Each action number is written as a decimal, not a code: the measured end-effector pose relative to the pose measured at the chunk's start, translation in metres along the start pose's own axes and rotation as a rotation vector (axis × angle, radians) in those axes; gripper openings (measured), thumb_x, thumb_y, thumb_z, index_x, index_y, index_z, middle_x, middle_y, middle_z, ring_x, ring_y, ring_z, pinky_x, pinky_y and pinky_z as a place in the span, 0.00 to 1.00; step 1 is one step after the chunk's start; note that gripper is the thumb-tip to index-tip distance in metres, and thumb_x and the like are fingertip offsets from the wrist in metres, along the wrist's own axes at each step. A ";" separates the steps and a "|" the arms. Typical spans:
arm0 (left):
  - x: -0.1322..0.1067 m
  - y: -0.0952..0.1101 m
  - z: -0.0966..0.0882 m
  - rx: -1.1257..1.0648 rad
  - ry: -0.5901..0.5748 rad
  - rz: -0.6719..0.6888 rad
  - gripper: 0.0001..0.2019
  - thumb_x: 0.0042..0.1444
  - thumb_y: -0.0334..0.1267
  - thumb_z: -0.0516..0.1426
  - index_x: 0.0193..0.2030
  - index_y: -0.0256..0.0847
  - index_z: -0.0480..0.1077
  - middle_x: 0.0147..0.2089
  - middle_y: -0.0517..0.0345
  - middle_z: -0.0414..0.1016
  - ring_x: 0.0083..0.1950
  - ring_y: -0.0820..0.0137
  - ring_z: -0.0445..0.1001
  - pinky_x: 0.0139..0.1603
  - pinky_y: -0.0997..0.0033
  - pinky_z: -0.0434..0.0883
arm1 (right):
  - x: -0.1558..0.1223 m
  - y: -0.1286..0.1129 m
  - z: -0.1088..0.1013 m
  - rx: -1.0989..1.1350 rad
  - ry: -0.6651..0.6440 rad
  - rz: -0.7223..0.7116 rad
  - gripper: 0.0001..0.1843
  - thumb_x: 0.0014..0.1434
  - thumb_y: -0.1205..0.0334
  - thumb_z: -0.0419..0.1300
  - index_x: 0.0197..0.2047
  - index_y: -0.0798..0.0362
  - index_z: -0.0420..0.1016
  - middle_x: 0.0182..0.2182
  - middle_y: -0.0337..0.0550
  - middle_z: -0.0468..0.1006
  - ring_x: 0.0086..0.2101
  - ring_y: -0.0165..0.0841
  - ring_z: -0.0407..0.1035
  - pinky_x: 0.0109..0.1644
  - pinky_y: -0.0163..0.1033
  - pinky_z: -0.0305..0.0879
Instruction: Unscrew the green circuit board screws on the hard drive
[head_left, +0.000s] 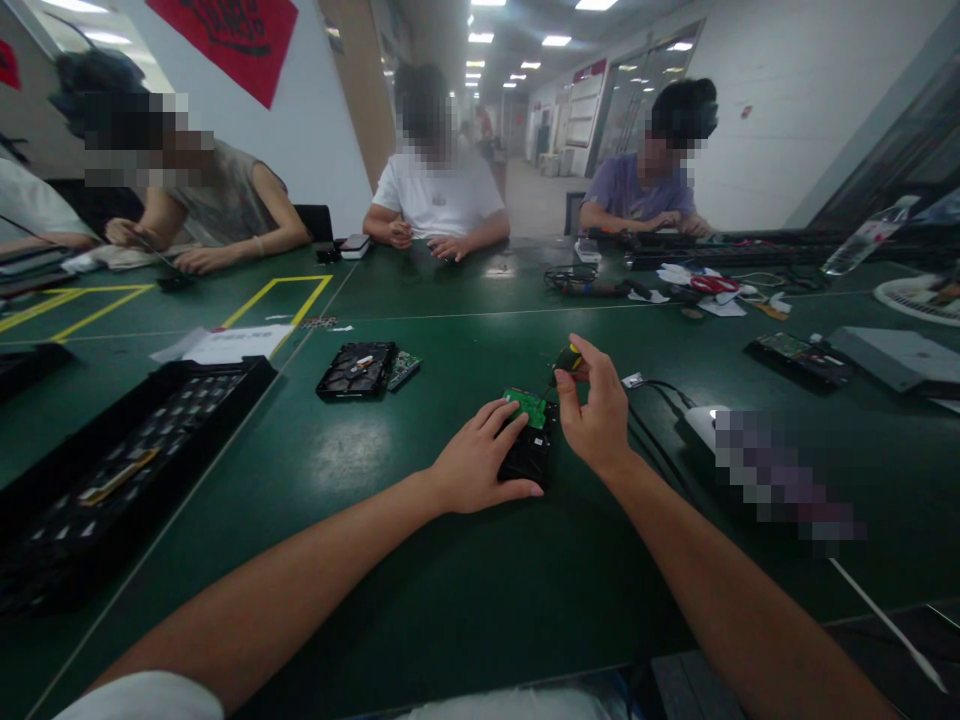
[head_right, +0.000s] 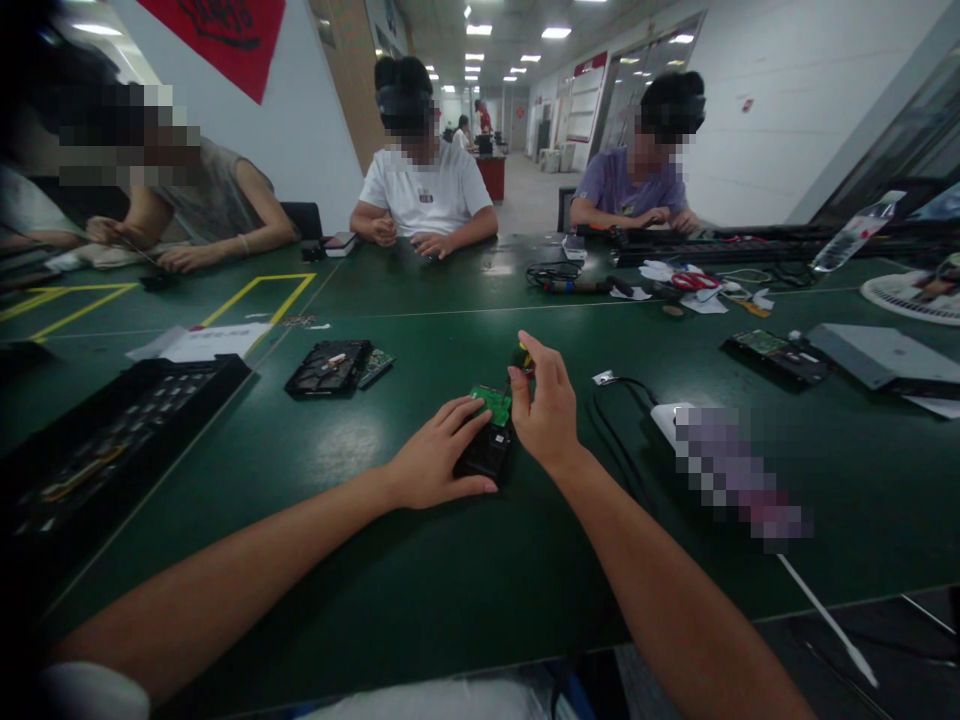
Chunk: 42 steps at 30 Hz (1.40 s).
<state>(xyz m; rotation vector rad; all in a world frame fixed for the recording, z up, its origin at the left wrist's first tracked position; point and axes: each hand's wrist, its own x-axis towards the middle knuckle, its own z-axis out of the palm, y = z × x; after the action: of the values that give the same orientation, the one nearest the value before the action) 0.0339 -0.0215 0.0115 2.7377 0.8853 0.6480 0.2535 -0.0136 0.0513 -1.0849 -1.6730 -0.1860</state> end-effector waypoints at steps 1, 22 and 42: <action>0.000 0.000 0.000 0.004 -0.002 0.002 0.53 0.54 0.74 0.57 0.75 0.37 0.56 0.75 0.34 0.57 0.77 0.41 0.53 0.74 0.35 0.59 | 0.000 0.000 0.000 -0.001 0.005 -0.002 0.25 0.71 0.59 0.57 0.68 0.46 0.63 0.54 0.51 0.76 0.45 0.41 0.74 0.49 0.52 0.76; 0.000 0.001 -0.001 -0.003 0.003 0.006 0.52 0.54 0.74 0.57 0.75 0.37 0.56 0.74 0.34 0.57 0.77 0.41 0.53 0.74 0.35 0.59 | 0.002 0.002 -0.002 -0.022 0.012 0.001 0.22 0.70 0.57 0.60 0.65 0.46 0.66 0.51 0.49 0.77 0.41 0.40 0.74 0.47 0.51 0.76; 0.000 0.000 0.000 0.019 -0.003 0.001 0.53 0.54 0.75 0.56 0.75 0.36 0.56 0.74 0.34 0.58 0.77 0.42 0.53 0.75 0.37 0.59 | -0.005 0.007 0.005 0.050 -0.007 0.068 0.28 0.72 0.54 0.56 0.72 0.44 0.59 0.56 0.51 0.76 0.45 0.41 0.77 0.51 0.53 0.78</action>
<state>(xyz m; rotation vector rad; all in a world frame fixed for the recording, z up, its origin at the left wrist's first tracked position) 0.0342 -0.0216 0.0118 2.7556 0.8939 0.6389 0.2552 -0.0095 0.0427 -1.1042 -1.6364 -0.0959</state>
